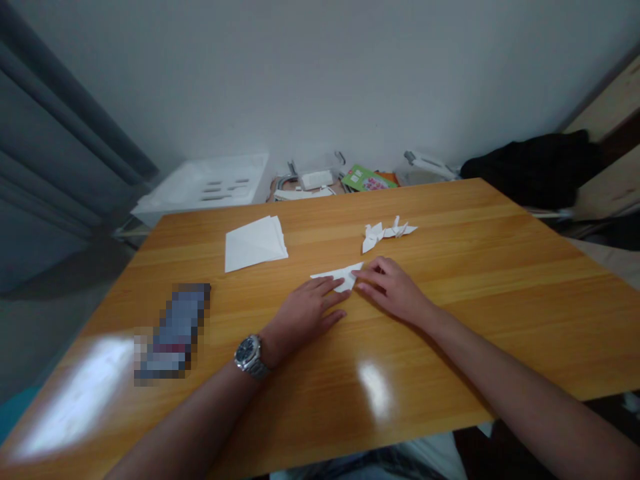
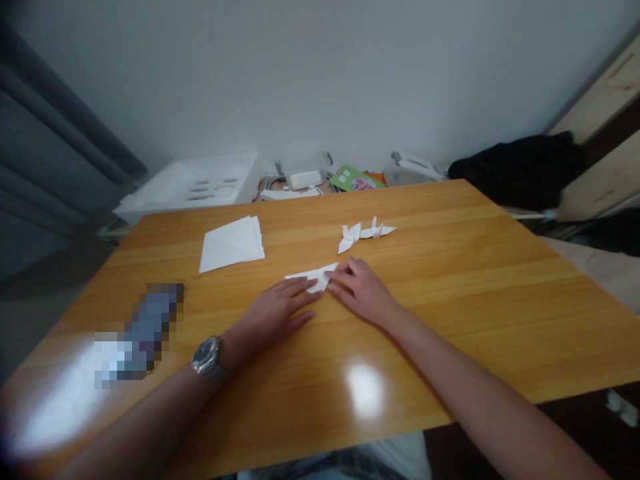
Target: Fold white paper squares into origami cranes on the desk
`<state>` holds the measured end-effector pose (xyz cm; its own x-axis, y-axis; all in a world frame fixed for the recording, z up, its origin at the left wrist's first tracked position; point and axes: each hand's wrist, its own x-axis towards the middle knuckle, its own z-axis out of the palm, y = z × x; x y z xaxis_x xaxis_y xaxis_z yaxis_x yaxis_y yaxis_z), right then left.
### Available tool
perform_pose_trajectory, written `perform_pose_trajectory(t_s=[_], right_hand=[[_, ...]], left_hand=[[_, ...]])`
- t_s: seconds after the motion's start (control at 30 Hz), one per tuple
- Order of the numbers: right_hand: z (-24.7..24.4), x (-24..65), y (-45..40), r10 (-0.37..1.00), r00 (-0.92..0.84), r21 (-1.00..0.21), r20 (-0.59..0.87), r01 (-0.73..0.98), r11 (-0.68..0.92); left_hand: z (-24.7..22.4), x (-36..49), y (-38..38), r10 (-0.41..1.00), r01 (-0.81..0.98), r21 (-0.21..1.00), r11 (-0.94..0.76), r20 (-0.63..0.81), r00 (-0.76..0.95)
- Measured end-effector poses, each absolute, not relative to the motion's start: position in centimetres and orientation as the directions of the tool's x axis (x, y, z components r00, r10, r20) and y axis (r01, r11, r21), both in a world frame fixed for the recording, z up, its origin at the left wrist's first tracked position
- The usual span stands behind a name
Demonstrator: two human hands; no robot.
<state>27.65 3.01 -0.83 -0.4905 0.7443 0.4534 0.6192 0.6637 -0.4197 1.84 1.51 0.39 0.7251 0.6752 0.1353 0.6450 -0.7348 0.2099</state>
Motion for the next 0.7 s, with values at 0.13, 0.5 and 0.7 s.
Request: perform_pose_trajectory(t_s=[0.13, 0.5, 0.7], right_hand=[[-0.53, 28.0, 2.79, 0.693, -0.614, -0.388, 0.378, 0.574, 0.721], [-0.45, 28.52, 2.68, 0.675, -0.688, -0.331, 0.265, 0.593, 0.734], [-0.07, 28.5, 2.62, 0.674, -0.701, -0.288, 0.231, 0.613, 0.736]], left_hand=[[0.26, 1.83, 1.47, 0.674, 0.641, 0.219, -0.736, 0.143, 0.725], [0.06, 1.9, 1.56, 0.663, 0.636, 0.197, -0.746, 0.134, 0.737], [0.19, 1.25, 1.97, 0.623, 0.586, 0.249, -0.772, 0.106, 0.775]])
